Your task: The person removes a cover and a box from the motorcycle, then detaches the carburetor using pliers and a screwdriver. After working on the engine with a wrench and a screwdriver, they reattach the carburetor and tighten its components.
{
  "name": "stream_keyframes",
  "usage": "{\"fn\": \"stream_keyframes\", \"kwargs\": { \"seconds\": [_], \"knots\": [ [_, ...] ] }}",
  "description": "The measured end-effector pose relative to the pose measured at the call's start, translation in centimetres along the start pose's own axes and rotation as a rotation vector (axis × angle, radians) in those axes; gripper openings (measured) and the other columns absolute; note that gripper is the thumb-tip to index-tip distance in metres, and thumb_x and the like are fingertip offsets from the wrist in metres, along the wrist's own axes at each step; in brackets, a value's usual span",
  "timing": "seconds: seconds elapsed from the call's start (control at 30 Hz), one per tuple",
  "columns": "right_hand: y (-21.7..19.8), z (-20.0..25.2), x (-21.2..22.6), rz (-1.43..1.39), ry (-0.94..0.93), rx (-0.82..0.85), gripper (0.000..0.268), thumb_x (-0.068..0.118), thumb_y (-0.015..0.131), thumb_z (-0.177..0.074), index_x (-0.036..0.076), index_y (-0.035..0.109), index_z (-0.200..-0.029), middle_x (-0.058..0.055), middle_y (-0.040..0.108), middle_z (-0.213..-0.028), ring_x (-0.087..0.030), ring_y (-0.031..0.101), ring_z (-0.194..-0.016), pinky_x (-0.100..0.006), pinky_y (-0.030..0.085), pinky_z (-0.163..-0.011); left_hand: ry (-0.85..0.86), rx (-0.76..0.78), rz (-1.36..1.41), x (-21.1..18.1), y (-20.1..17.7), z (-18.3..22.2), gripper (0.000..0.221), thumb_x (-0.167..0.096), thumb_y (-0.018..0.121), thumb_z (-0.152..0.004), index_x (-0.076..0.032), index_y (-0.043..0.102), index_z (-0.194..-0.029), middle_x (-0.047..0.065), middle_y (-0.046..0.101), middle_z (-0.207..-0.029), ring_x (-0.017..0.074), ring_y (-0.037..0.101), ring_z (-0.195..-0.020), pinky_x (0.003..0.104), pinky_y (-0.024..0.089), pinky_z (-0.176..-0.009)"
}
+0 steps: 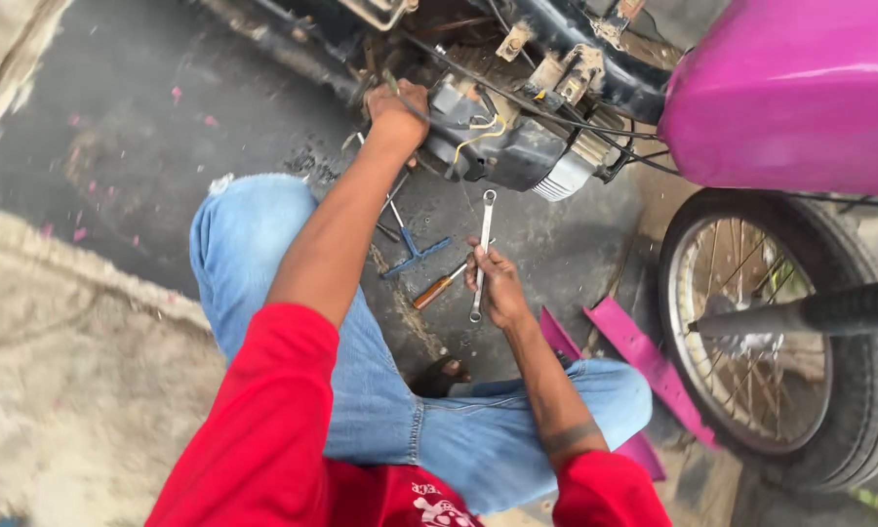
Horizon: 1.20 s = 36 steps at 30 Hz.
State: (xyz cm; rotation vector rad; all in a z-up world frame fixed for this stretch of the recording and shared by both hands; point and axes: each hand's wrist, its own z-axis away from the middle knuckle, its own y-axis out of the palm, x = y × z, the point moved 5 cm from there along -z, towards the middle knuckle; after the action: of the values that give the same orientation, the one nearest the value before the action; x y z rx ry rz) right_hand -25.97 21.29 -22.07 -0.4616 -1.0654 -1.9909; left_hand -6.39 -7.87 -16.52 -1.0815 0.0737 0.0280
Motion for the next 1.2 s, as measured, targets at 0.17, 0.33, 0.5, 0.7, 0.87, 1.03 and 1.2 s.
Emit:
{"fn": "stream_keyframes", "kwargs": {
  "seconds": [0.17, 0.33, 0.5, 0.7, 0.87, 1.03, 1.2],
  "knots": [
    [2.3, 5.9, 2.7, 0.170, -0.056, 0.310, 0.039, 0.023, 0.061, -0.106, -0.003, 0.059, -0.136, -0.002, 0.059, -0.083, -0.011, 0.054, -0.067, -0.025, 0.043, -0.058, -0.014, -0.056, 0.006, 0.5, 0.1, 2.4, 0.080, -0.018, 0.099, -0.063, -0.012, 0.063, -0.134, 0.014, 0.063, -0.137, 0.0321, 0.057, -0.131, 0.042, 0.050, -0.100],
    [4.0, 8.5, 4.1, 0.073, -0.068, 0.385, 0.044, 0.024, 0.060, -0.105, -0.003, 0.054, -0.140, -0.002, 0.059, -0.087, -0.010, 0.053, -0.068, -0.025, 0.043, -0.058, -0.035, -0.125, -0.015, 0.0, -1.6, 7.0, 0.086, -0.028, 0.099, -0.066, -0.007, 0.062, -0.140, 0.016, 0.060, -0.144, 0.0317, 0.056, -0.135, 0.039, 0.048, -0.108],
    [4.8, 8.2, 5.6, 0.050, -0.108, 0.458, 0.046, 0.027, 0.057, -0.106, -0.005, 0.054, -0.139, -0.005, 0.059, -0.086, -0.010, 0.054, -0.065, -0.023, 0.041, -0.053, -0.163, -0.120, 0.154, 0.3, -1.2, 9.3, 0.106, -0.030, 0.092, -0.075, -0.034, 0.027, -0.159, 0.009, 0.050, -0.152, 0.0296, 0.050, -0.139, 0.049, 0.049, -0.105],
    [-2.1, 1.2, 1.2, 0.302, -0.006, -0.012, 0.039, 0.029, 0.054, -0.105, 0.000, 0.063, -0.129, -0.005, 0.062, -0.079, -0.009, 0.048, -0.050, -0.023, 0.035, -0.040, -0.199, -0.127, 0.449, 0.6, 1.7, 10.7, 0.108, -0.004, 0.072, -0.087, -0.052, 0.009, -0.162, 0.022, 0.052, -0.150, 0.0376, 0.053, -0.136, 0.045, 0.044, -0.113],
    [-2.2, -0.4, 2.3, 0.352, -0.102, -0.214, 0.030, 0.023, 0.062, -0.100, 0.006, 0.069, -0.124, -0.002, 0.062, -0.075, -0.007, 0.045, -0.050, -0.023, 0.034, -0.040, -0.203, -0.447, 0.483, -0.8, 1.8, 14.5, 0.087, -0.006, 0.060, -0.096, -0.034, 0.020, -0.168, 0.022, 0.066, -0.134, 0.0395, 0.063, -0.123, 0.051, 0.046, -0.110],
    [-6.5, -7.7, -2.2, 0.454, -0.227, -0.269, 0.024, 0.019, 0.069, -0.099, 0.001, 0.073, -0.115, -0.002, 0.063, -0.077, -0.009, 0.050, -0.060, -0.026, 0.039, -0.052, 0.006, -1.149, 0.553, -6.7, 6.7, 23.3, 0.059, -0.012, 0.066, -0.094, -0.007, 0.045, -0.149, 0.022, 0.055, -0.140, 0.0400, 0.053, -0.128, 0.055, 0.036, -0.112],
    [-6.5, -9.0, -0.9, 0.688, -0.359, -0.279, 0.025, 0.016, 0.070, -0.101, -0.008, 0.077, -0.104, -0.008, 0.065, -0.084, -0.016, 0.057, -0.077, -0.034, 0.047, -0.066, -0.146, -0.514, 1.336, -9.0, 19.9, 10.5, 0.029, -0.027, 0.069, -0.097, -0.007, 0.070, -0.118, 0.012, 0.075, -0.108, 0.0276, 0.073, -0.102, 0.047, 0.058, -0.092]
  ]
}}
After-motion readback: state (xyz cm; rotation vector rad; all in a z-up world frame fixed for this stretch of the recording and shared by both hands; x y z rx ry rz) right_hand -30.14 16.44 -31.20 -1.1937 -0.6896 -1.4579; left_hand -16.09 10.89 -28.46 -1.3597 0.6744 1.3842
